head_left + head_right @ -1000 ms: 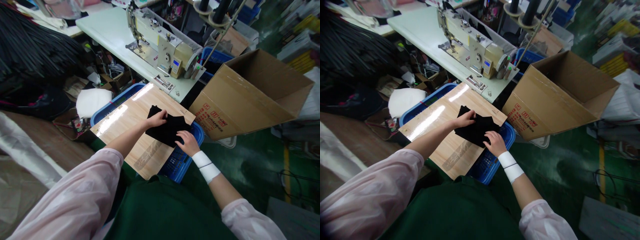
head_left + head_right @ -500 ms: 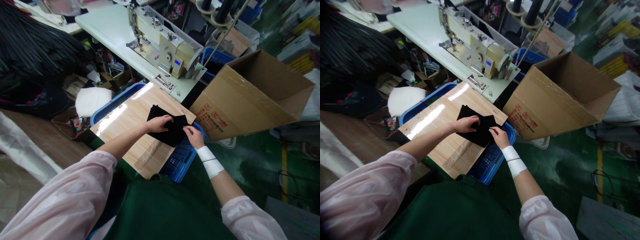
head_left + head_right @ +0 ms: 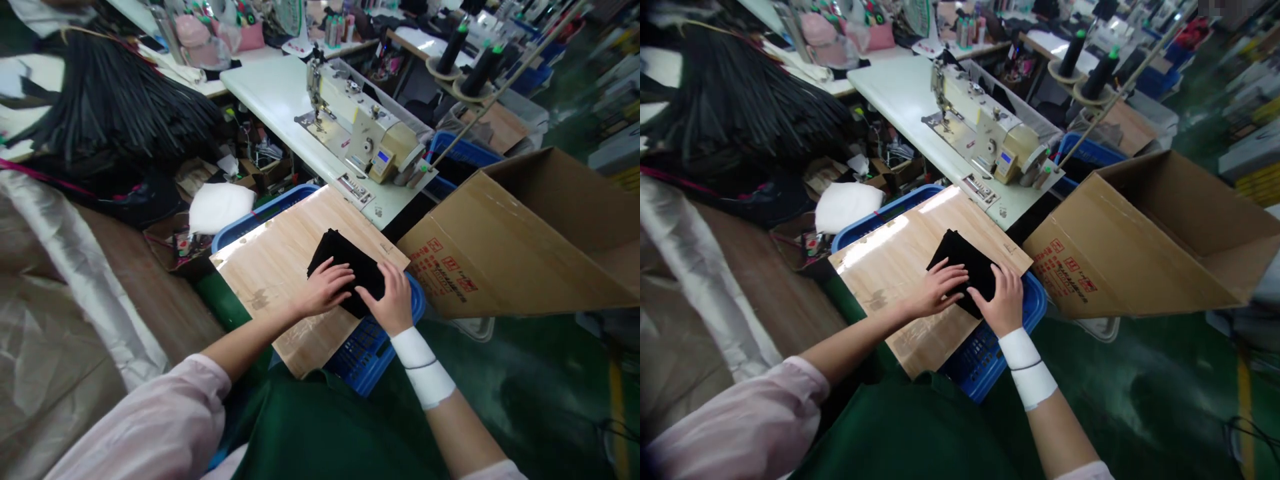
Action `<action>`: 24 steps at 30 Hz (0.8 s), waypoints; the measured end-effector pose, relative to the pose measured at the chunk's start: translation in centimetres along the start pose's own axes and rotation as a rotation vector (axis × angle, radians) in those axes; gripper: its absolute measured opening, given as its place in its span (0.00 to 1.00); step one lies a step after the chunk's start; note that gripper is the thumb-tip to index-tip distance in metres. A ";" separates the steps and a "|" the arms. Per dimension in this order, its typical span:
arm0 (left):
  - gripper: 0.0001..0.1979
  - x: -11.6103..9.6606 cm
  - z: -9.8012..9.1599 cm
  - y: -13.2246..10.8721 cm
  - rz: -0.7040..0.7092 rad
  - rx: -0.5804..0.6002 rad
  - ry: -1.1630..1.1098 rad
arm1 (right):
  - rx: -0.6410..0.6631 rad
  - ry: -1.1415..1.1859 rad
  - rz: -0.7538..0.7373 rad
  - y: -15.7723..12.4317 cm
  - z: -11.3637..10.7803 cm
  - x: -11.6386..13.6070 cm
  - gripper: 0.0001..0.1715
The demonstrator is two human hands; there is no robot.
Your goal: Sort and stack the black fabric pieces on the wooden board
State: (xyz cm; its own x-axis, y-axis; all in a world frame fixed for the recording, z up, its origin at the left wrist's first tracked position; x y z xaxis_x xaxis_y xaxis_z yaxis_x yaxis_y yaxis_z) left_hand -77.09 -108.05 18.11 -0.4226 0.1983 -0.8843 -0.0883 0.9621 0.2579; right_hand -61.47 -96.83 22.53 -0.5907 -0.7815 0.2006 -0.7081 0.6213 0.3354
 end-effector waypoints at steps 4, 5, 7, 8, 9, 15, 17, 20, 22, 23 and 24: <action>0.17 4.6 -2.9 -3.4 -0.579 -0.762 -0.267 | 0.164 -0.092 -0.103 -1.0 3.5 3.5 0.45; 0.17 5.9 -2.9 -4.1 -0.705 -0.846 -0.343 | 0.186 -0.098 -0.093 -1.3 4.6 3.8 0.47; 0.17 8.1 -2.6 -4.8 -0.853 -0.859 -0.479 | 0.210 -0.109 -0.041 -1.9 6.6 3.8 0.49; 0.19 9.0 -2.3 -4.7 -0.888 -0.829 -0.540 | 0.217 -0.111 -0.014 -2.0 7.4 3.6 0.49; 0.20 9.7 -2.1 -4.6 -0.921 -0.804 -0.608 | 0.226 -0.111 0.004 -2.1 8.2 3.2 0.48; 0.25 11.8 -1.7 -2.6 -1.029 -0.672 -0.948 | 0.296 -0.046 -0.023 0.4 9.4 -0.9 0.37; 0.25 11.9 -1.7 -1.8 -1.022 -0.615 -1.034 | 0.371 0.009 -0.011 2.2 9.0 -2.6 0.33; 0.29 11.4 -1.0 -1.0 -0.958 -0.557 -1.113 | 0.529 0.086 0.028 4.9 8.6 -4.6 0.30; 0.33 10.7 0.3 -0.8 -0.898 -0.537 -1.128 | 0.576 0.127 0.043 6.4 8.4 -5.2 0.33; 0.35 10.1 1.2 -0.7 -0.862 -0.513 -1.117 | 0.583 0.147 0.050 7.0 8.3 -5.4 0.36; 0.37 9.5 2.1 -0.5 -0.826 -0.491 -1.105 | 0.587 0.167 0.055 7.5 8.2 -5.3 0.38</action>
State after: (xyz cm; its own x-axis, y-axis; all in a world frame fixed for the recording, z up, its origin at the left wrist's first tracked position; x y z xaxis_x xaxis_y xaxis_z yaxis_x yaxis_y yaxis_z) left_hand -79.20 -106.27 8.76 0.7712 -0.1092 -0.6271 -0.3445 0.7568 -0.5555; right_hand -66.79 -87.53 16.46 -0.5976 -0.7159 0.3610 -0.8012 0.5510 -0.2336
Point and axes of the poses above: each hand's wrist, its own y-axis towards the middle knuckle, its own z-axis out of the palm, x = y × z, the point moved 4 cm from there along y, towards the middle knuckle, and after that the axes turned 15 degrees about -y, right-handed, at the moved point
